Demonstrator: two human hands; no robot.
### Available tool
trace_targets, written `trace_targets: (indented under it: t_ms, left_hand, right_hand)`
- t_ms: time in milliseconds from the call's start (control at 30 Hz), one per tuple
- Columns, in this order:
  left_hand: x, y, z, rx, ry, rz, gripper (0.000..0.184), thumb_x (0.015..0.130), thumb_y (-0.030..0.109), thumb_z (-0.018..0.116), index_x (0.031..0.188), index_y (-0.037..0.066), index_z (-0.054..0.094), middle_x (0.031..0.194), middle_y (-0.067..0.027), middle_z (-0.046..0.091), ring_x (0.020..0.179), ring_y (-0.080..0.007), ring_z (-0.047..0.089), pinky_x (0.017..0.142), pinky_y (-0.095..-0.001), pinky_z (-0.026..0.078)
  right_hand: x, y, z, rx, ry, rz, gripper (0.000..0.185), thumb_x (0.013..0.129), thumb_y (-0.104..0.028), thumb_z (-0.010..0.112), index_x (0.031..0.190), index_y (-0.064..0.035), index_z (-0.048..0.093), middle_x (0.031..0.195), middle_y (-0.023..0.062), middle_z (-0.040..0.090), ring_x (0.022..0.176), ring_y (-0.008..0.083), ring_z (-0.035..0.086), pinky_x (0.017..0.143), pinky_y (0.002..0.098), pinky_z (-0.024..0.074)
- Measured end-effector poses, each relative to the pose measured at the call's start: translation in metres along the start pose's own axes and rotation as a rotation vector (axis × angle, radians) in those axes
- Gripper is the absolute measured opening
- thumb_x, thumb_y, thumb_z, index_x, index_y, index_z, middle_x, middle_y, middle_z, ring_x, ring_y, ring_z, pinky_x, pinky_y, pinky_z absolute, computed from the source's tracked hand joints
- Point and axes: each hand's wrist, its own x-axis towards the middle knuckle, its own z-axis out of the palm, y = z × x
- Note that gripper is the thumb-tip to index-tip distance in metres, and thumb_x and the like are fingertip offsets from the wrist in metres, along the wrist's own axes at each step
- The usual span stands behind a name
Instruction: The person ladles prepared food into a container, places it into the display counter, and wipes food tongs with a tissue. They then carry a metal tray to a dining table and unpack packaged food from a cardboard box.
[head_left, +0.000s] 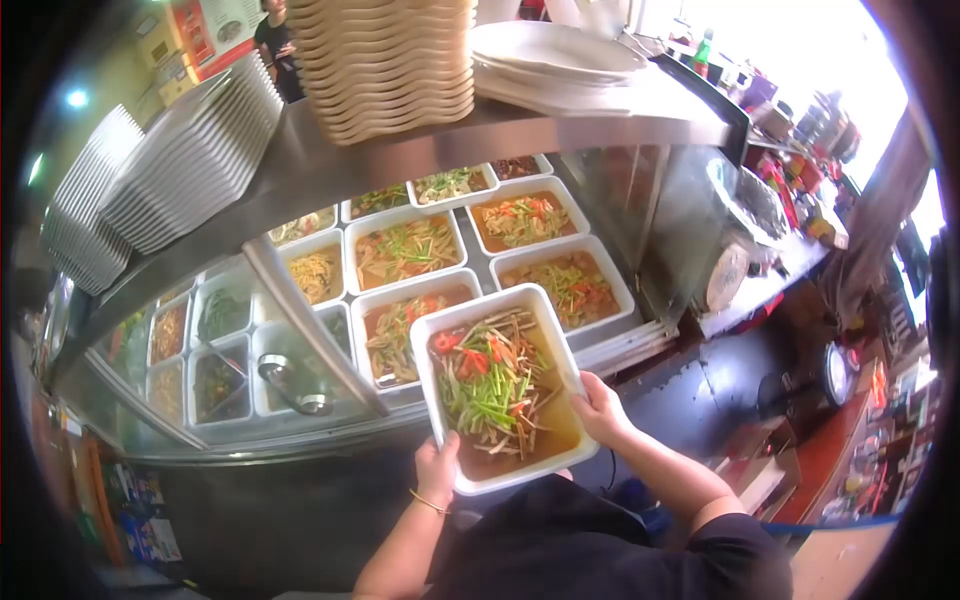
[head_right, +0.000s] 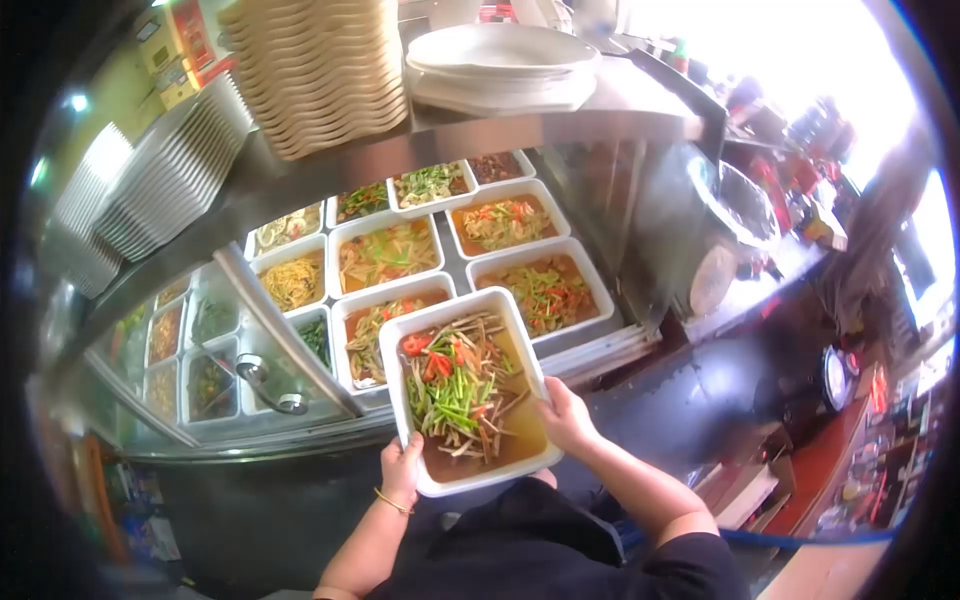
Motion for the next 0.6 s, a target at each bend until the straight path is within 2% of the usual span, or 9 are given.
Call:
trace_targets:
  t_ms: [100, 133, 200, 233, 267, 367, 400, 600]
  left_hand:
    - [0.045, -0.001, 0.026, 0.105, 0.084, 0.118, 0.024, 0.089, 0.024, 0.064, 0.076, 0.004, 0.059, 0.061, 0.0040, 0.048, 0.057, -0.0051, 0.041, 0.050, -0.0251, 0.035]
    - [0.060, 0.004, 0.037, 0.155, 0.136, 0.168, 0.024, 0.088, 0.024, 0.064, 0.076, 0.004, 0.058, 0.060, 0.0036, 0.047, 0.056, -0.0055, 0.040, 0.050, -0.0257, 0.035]
    - [0.076, 0.021, 0.049, 0.316, 0.200, 0.215, 0.024, 0.088, 0.023, 0.065, 0.076, 0.003, 0.057, 0.059, 0.0023, 0.046, 0.055, -0.0071, 0.040, 0.051, -0.0273, 0.035]
    - [0.091, 0.023, 0.056, 0.283, 0.215, 0.207, 0.024, 0.087, 0.022, 0.065, 0.076, 0.003, 0.057, 0.059, 0.0019, 0.046, 0.055, -0.0079, 0.040, 0.051, -0.0274, 0.036]
    - [0.109, 0.019, 0.060, 0.274, 0.234, 0.212, 0.023, 0.087, 0.022, 0.065, 0.076, 0.003, 0.057, 0.059, 0.0018, 0.046, 0.055, -0.0079, 0.040, 0.052, -0.0275, 0.036]
    - [0.157, 0.024, 0.072, 0.319, 0.298, 0.239, 0.022, 0.086, 0.019, 0.065, 0.075, 0.002, 0.057, 0.059, 0.0007, 0.046, 0.055, -0.0088, 0.040, 0.052, -0.0283, 0.036]
    - [0.167, 0.028, 0.072, 0.393, 0.310, 0.218, 0.019, 0.084, 0.019, 0.066, 0.078, 0.002, 0.059, 0.059, -0.0039, 0.051, 0.054, -0.0140, 0.046, 0.053, -0.0313, 0.039]
    - [0.248, 0.058, 0.095, 0.559, 0.407, 0.278, 0.022, 0.081, 0.026, 0.066, 0.088, 0.005, 0.065, 0.072, -0.0138, 0.063, 0.066, -0.0300, 0.061, 0.062, -0.0388, 0.046]
  right_hand:
    - [0.065, 0.001, -0.008, -0.026, -0.010, -0.051, 0.040, 0.084, -0.013, 0.056, 0.122, -0.0037, 0.051, 0.097, 0.0197, 0.064, 0.091, 0.0276, 0.063, 0.081, 0.0360, 0.0479]
    - [0.085, -0.016, -0.014, -0.179, -0.007, -0.069, 0.039, 0.083, -0.015, 0.057, 0.121, -0.0041, 0.053, 0.095, 0.0185, 0.065, 0.088, 0.0280, 0.064, 0.078, 0.0359, 0.0482]
    - [0.120, -0.026, -0.015, -0.142, -0.073, -0.036, 0.038, 0.083, -0.015, 0.057, 0.119, -0.0044, 0.054, 0.093, 0.0179, 0.065, 0.086, 0.0278, 0.064, 0.077, 0.0358, 0.0483]
    - [0.136, -0.027, -0.016, -0.127, -0.091, -0.023, 0.037, 0.083, -0.016, 0.057, 0.119, -0.0045, 0.055, 0.093, 0.0175, 0.065, 0.085, 0.0278, 0.064, 0.076, 0.0357, 0.0483]
    - [0.159, -0.017, -0.013, -0.126, -0.083, -0.108, 0.036, 0.083, -0.015, 0.057, 0.118, -0.0049, 0.056, 0.091, 0.0168, 0.065, 0.083, 0.0268, 0.064, 0.074, 0.0352, 0.0484]
    - [0.211, -0.016, -0.012, -0.102, -0.191, -0.067, 0.036, 0.083, -0.009, 0.055, 0.118, -0.0014, 0.056, 0.095, 0.0142, 0.065, 0.087, 0.0177, 0.062, 0.078, 0.0309, 0.0478]
    - [0.220, -0.026, -0.013, -0.111, -0.226, -0.026, 0.035, 0.084, -0.007, 0.056, 0.118, -0.0002, 0.055, 0.096, 0.0109, 0.065, 0.087, 0.0146, 0.060, 0.078, 0.0293, 0.0478]
    - [0.326, 0.005, 0.005, -0.082, -0.293, -0.084, 0.035, 0.085, -0.005, 0.058, 0.119, 0.0013, 0.054, 0.101, 0.0107, 0.064, 0.092, 0.0154, 0.060, 0.080, 0.0304, 0.0484]
